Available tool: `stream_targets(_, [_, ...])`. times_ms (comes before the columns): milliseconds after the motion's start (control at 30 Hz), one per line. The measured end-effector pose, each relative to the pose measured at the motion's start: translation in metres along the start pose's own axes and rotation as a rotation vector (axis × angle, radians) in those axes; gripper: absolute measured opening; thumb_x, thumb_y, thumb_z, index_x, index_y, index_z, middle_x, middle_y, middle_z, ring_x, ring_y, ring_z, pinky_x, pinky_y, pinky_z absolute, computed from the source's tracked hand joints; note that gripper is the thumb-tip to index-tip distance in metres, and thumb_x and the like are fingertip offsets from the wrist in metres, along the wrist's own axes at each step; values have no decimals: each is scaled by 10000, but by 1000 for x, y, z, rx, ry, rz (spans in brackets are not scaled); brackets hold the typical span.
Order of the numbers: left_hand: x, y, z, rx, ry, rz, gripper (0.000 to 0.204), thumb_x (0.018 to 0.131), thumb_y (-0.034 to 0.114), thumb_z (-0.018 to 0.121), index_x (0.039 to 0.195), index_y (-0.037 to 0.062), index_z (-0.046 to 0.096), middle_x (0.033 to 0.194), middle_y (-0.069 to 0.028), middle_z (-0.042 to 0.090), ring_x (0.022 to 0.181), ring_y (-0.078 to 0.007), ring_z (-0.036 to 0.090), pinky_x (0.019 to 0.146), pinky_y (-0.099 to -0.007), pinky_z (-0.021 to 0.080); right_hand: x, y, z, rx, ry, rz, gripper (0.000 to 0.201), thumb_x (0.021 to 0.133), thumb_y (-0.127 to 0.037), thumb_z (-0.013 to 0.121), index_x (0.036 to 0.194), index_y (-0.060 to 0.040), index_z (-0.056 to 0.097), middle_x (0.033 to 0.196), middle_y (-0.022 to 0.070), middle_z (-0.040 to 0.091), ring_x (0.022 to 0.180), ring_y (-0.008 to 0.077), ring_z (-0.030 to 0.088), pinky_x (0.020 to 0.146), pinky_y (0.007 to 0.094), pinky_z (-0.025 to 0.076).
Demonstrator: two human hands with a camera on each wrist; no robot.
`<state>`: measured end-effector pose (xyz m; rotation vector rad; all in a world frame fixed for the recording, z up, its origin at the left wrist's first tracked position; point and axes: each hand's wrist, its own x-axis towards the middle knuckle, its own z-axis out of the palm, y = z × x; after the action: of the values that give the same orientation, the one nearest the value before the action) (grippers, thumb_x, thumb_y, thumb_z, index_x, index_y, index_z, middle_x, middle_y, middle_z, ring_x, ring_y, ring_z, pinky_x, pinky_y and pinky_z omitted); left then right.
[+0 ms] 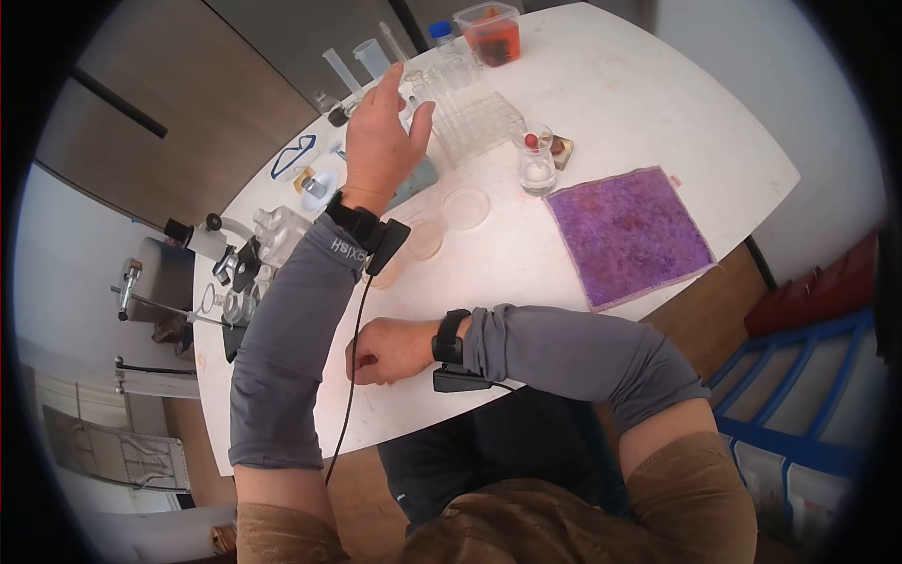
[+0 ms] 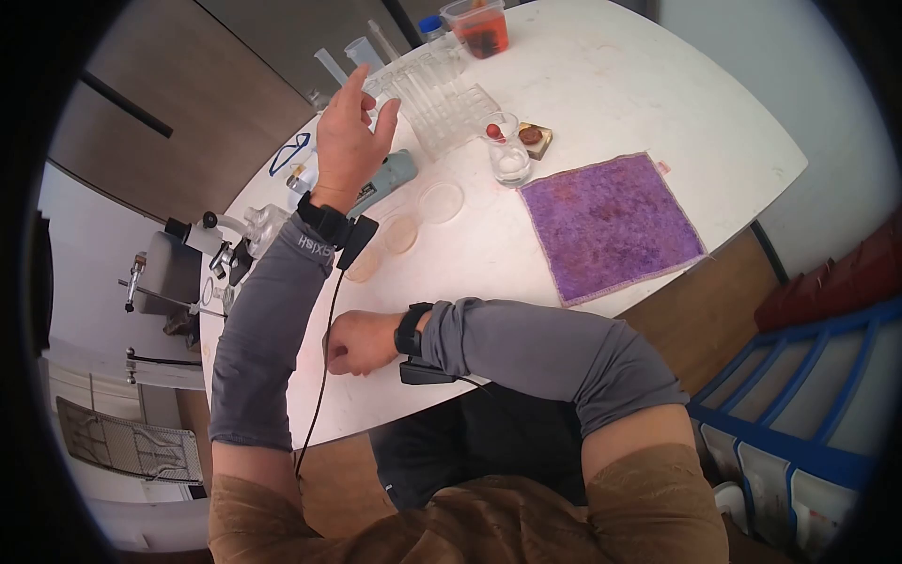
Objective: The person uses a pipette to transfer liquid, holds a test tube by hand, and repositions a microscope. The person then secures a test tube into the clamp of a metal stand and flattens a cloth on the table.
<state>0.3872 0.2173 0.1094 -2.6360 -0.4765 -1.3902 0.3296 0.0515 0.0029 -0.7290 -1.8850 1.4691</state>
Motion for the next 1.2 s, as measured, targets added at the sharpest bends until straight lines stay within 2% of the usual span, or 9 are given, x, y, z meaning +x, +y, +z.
stream_targets(200, [-38,15,-91,-138,-25,-240,374,971,122,748,1312,-14,678,881,-66,717,701,-99,616,649,-262,517,-6,-11,-5,71,-30,25,282,966,-206,672,1047,55,743,916,124,750,770,185,746,681,320,624])
stream_targets(367, [-118,14,-163,-327,-36,-660,180,1031,132,693,1109,-19,751,834,-38,725,692,-70,623,624,-236,489,-3,-7,-5,118,-39,81,270,983,-208,680,1049,48,736,888,115,742,757,177,741,682,307,622])
stream_targets(467, [-174,12,-190,-400,-60,-790,194,1029,179,720,1007,-12,749,786,-39,714,643,-71,604,582,-237,469,1,-1,-5,176,-36,86,252,1023,-206,681,1087,32,734,879,90,738,752,146,730,693,293,618])
stream_targets(533, [-203,18,-203,-310,-199,-997,294,1038,264,724,928,-9,735,718,-38,690,582,-74,572,532,-246,442,0,-3,-6,179,-30,95,249,1025,-204,683,1102,28,731,889,87,739,756,144,729,700,290,617])
stream_targets(567, [-214,23,-208,-319,-180,-1003,294,1038,264,724,928,-9,735,718,-38,690,582,-74,572,532,-246,442,-1,-6,-6,194,-16,96,247,1027,-203,685,1117,24,729,900,84,739,760,142,727,707,286,616])
stream_targets(633, [-233,32,-215,-383,-251,-1186,401,1071,367,683,896,7,717,686,-32,654,543,-66,529,497,-243,408,-1,-9,-7,182,-17,147,248,1037,-191,681,1156,23,719,968,86,746,806,141,728,735,285,618])
stream_targets(733, [-264,33,-218,-442,-213,-1201,398,1088,351,644,909,2,719,705,-24,653,558,-71,524,514,-242,414,0,-7,-8,216,18,160,263,1065,-166,659,1233,34,695,1093,95,746,897,142,721,793,288,611])
stream_targets(967, [-292,30,-223,-599,-50,-1145,271,1056,246,664,993,-9,727,778,-11,679,649,-79,591,592,-250,471,-28,-26,1,114,128,277,283,1062,-162,669,1253,46,687,1089,101,744,897,137,713,795,286,606])
stream_targets(1200, [-298,33,-222,-637,-53,-1140,217,1058,226,668,1031,19,723,835,1,677,682,-62,564,621,-231,461,-125,-50,2,95,488,316,272,1056,-114,662,1270,54,670,1054,93,740,867,130,706,778,273,599])
